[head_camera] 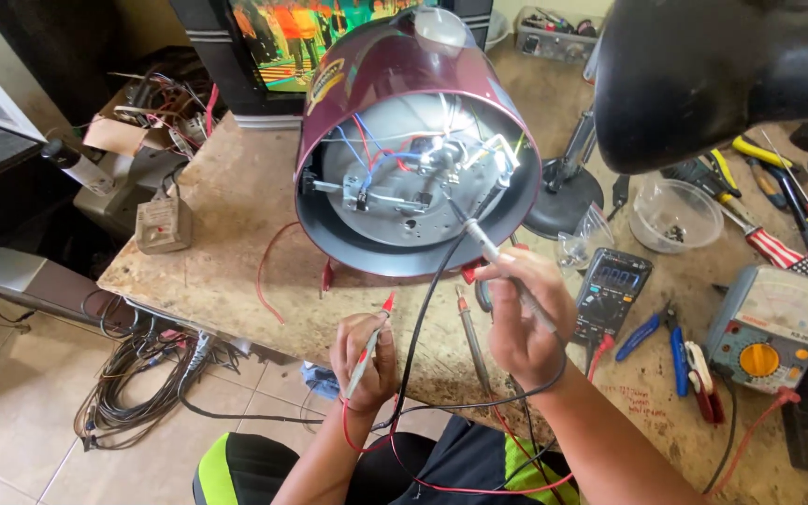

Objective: Diagnosing and testing electrical components of an appliance using a multimeter

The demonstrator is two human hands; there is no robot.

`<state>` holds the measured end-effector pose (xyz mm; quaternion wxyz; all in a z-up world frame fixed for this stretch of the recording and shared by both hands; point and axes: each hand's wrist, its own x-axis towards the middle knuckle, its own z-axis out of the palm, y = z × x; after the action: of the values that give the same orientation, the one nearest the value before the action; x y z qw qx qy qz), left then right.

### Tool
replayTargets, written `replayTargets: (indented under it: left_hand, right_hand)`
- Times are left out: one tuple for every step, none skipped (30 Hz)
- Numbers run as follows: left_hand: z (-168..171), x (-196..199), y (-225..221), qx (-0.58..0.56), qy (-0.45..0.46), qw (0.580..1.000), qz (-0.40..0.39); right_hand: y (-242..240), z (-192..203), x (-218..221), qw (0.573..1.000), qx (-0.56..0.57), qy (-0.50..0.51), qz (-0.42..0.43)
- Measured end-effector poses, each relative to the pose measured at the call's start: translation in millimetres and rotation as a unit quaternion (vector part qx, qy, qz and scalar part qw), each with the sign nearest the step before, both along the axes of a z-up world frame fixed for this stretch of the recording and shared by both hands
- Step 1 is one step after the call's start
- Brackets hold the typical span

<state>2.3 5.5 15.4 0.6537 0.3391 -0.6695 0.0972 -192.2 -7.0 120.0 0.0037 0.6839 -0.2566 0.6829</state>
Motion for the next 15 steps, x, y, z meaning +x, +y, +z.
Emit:
replayTargets:
  left_hand:
    - [-2.1,1.1,-0.4,-0.003,0.001,1.0,0.003]
    - [-4.4,2.0,-1.1,0.001,0.004,1.0,0.0]
    - [-6.9,2.0,-1.5,0.006,0.008,1.0,-0.004]
    - [-7.3,2.0,-1.2,0.004,0.009,1.0,-0.002]
    - [-8.0,2.4,-1.0,0.005,0.009,1.0,-0.004]
    - [-8.7,2.6,-1.1,0.006,0.009,1.0,-0.006]
    - [-7.3,2.5,2.3,0.004,0.01,1.0,-0.003]
    - [-5.9,2.3,5.4,0.034,-0.003,0.999,0.004]
    - [-4.9,1.9,8.8,0.064,-0.015,0.998,0.012]
    - [-5.8,2.4,8.0,0.062,-0.014,0.998,0.015]
    - [-6.9,3.6,8.4,0.074,-0.02,0.997,0.008]
    - [-8.3,4.4,8.8,0.086,-0.026,0.996,0.002]
    - [-9.5,5.0,8.7,0.086,-0.027,0.996,0.003]
    - [-10.9,5.2,8.5,0.088,-0.031,0.996,0.007]
    - [-12.4,5.0,8.4,0.09,-0.035,0.995,0.009]
  right_hand:
    - [-2.4,3.2,1.4,1.0,-0.003,0.001,0.003]
    - [-5.0,6.2,2.7,1.0,0.017,-0.017,-0.013]
    - [-7.0,9.0,3.1,0.998,0.039,-0.034,-0.03]
    - [-10.9,3.1,0.7,0.998,0.037,-0.033,-0.028]
    - [-14.7,-3.2,-1.6,0.997,0.04,-0.059,-0.033]
    - [-18.8,-9.5,-3.9,0.995,0.043,-0.085,-0.038]
    - [-14.3,-6.1,-1.3,0.995,0.041,-0.085,-0.035]
    - [-9.9,-2.8,1.1,0.994,0.056,-0.068,-0.056]
    - [-5.7,0.3,3.4,0.993,0.071,-0.051,-0.077]
    - [-5.8,-2.7,2.1,0.994,0.07,-0.05,-0.074]
    - [-5.0,-6.3,1.3,0.993,0.069,-0.033,-0.092]
    - [-4.3,-10.1,0.0,0.991,0.069,-0.017,-0.11]
    - [-4.2,-11.7,-0.1,0.991,0.07,-0.017,-0.109]
    - [-4.2,-13.5,-0.8,0.991,0.075,-0.016,-0.107]
    - [-3.2,-15.4,-2.1,0.991,0.082,-0.015,-0.107]
